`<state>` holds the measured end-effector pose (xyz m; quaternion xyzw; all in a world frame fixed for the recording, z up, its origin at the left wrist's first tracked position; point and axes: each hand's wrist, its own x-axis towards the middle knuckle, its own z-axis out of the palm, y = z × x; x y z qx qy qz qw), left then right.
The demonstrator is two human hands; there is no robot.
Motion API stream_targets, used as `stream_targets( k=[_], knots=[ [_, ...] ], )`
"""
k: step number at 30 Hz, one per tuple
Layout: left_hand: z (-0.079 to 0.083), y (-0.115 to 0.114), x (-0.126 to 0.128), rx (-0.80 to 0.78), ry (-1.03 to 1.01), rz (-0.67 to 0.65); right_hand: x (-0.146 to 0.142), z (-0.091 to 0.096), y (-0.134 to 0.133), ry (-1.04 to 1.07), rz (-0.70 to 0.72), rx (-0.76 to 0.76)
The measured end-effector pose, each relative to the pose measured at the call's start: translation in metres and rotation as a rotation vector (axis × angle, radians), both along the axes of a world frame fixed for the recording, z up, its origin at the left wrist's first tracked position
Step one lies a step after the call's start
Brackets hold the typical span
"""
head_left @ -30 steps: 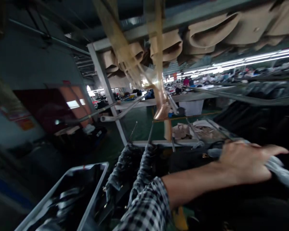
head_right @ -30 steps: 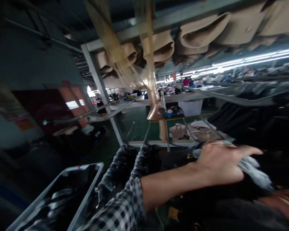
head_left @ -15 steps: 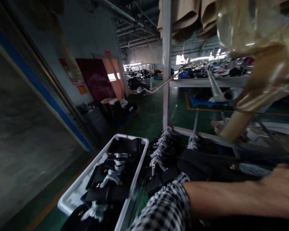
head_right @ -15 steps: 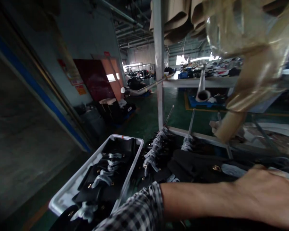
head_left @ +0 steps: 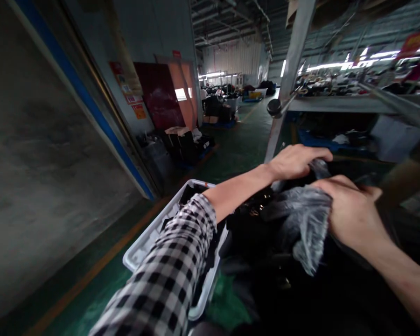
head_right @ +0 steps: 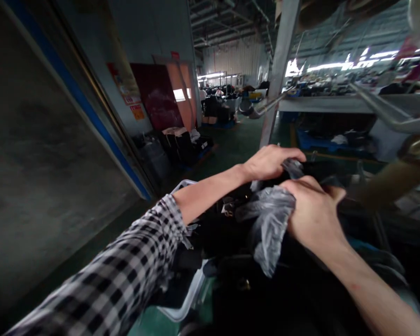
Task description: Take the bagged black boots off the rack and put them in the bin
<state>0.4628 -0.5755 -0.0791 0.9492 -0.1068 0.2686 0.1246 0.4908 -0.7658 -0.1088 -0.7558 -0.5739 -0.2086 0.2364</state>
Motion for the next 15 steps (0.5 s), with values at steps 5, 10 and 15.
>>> stream_targets(
  k=[5, 10, 15],
  knots=[
    [0.034, 0.047, -0.011, 0.08, -0.037, 0.045, -0.026, 0.012, 0.072, 0.049, -0.04, 0.121],
    [0.012, 0.058, -0.052, 0.234, 0.061, 0.169, -0.075, -0.053, 0.103, 0.023, -0.049, 0.252],
    [-0.118, 0.024, -0.135, 0.42, 0.339, 0.08, -0.173, -0.175, 0.054, 0.29, 0.138, -0.141]
  ],
)
